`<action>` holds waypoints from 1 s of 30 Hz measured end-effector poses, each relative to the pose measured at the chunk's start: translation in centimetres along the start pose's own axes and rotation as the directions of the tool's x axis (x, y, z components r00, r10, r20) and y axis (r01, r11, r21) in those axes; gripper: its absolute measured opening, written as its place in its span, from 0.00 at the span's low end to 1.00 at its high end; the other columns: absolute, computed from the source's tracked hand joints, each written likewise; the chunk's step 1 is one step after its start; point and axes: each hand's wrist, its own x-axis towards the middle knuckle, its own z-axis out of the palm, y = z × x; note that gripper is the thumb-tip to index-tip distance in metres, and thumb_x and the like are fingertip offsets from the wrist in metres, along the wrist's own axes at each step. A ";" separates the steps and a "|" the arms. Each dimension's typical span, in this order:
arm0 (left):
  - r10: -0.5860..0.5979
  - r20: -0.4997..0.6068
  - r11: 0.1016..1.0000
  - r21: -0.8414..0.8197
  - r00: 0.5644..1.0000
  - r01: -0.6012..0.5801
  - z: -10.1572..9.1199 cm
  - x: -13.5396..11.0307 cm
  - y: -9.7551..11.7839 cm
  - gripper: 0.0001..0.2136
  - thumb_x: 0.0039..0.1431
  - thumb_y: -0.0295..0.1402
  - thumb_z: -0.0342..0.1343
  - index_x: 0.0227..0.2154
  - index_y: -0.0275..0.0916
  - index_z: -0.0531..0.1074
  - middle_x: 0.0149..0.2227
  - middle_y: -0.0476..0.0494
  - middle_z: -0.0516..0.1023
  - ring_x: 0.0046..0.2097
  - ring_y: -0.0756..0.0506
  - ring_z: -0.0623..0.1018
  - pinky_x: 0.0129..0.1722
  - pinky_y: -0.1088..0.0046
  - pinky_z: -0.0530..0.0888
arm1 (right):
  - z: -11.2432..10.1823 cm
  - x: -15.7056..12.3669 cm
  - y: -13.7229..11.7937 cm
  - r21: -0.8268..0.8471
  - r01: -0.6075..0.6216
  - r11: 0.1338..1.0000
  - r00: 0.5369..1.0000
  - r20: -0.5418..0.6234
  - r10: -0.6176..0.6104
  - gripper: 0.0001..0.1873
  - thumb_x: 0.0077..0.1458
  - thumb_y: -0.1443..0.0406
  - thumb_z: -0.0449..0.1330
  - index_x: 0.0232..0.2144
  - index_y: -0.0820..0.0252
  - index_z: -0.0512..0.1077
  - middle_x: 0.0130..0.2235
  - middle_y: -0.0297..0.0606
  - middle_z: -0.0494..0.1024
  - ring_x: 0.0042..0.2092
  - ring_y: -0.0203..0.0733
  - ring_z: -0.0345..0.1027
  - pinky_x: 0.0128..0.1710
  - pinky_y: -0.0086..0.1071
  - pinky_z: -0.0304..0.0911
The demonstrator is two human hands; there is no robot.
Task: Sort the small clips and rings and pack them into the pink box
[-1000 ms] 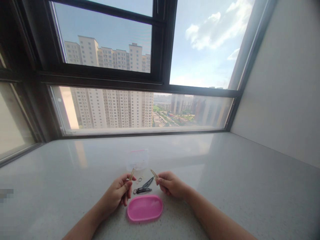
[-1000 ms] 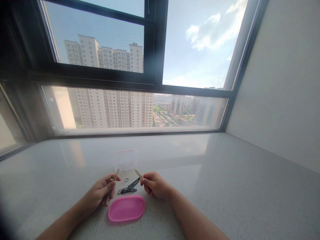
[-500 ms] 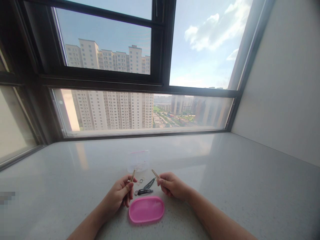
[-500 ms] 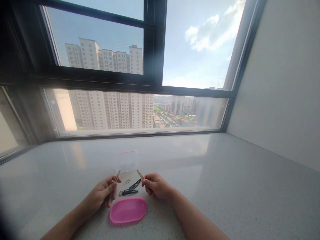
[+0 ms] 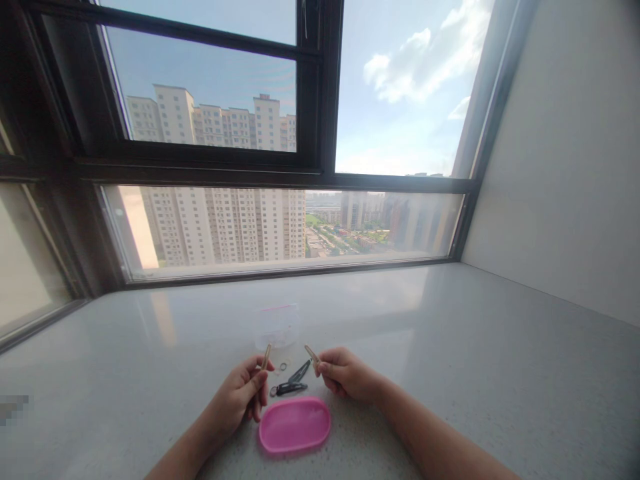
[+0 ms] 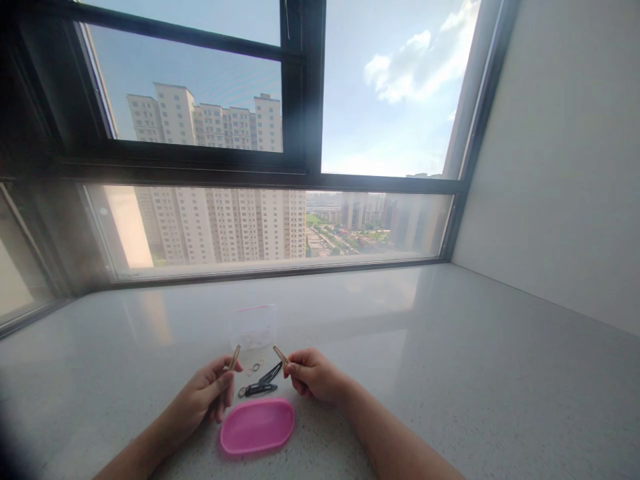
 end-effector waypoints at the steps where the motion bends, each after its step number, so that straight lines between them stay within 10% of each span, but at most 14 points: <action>1: 0.004 0.001 1.000 -0.002 1.000 -0.004 0.0 0.0 -0.1 0.18 0.51 0.49 0.53 0.35 0.38 0.64 0.16 0.55 0.70 0.13 0.55 0.66 0.12 0.84 0.57 | 0.0 0.0 0.0 -0.004 0.001 1.000 1.000 -0.002 -0.001 0.22 0.47 0.49 0.56 0.26 0.64 0.64 0.13 0.25 0.60 0.13 0.26 0.48 0.13 0.23 0.41; 30: 0.035 0.042 0.999 0.002 0.999 -0.035 -0.4 0.1 -0.1 0.13 0.54 0.42 0.53 0.35 0.37 0.64 0.26 0.49 0.75 0.16 0.56 0.68 0.14 0.83 0.58 | -0.4 -0.3 0.0 0.017 -0.037 0.999 0.999 -0.001 0.037 0.21 0.49 0.51 0.58 0.30 0.66 0.69 0.16 0.26 0.63 0.15 0.25 0.51 0.14 0.22 0.46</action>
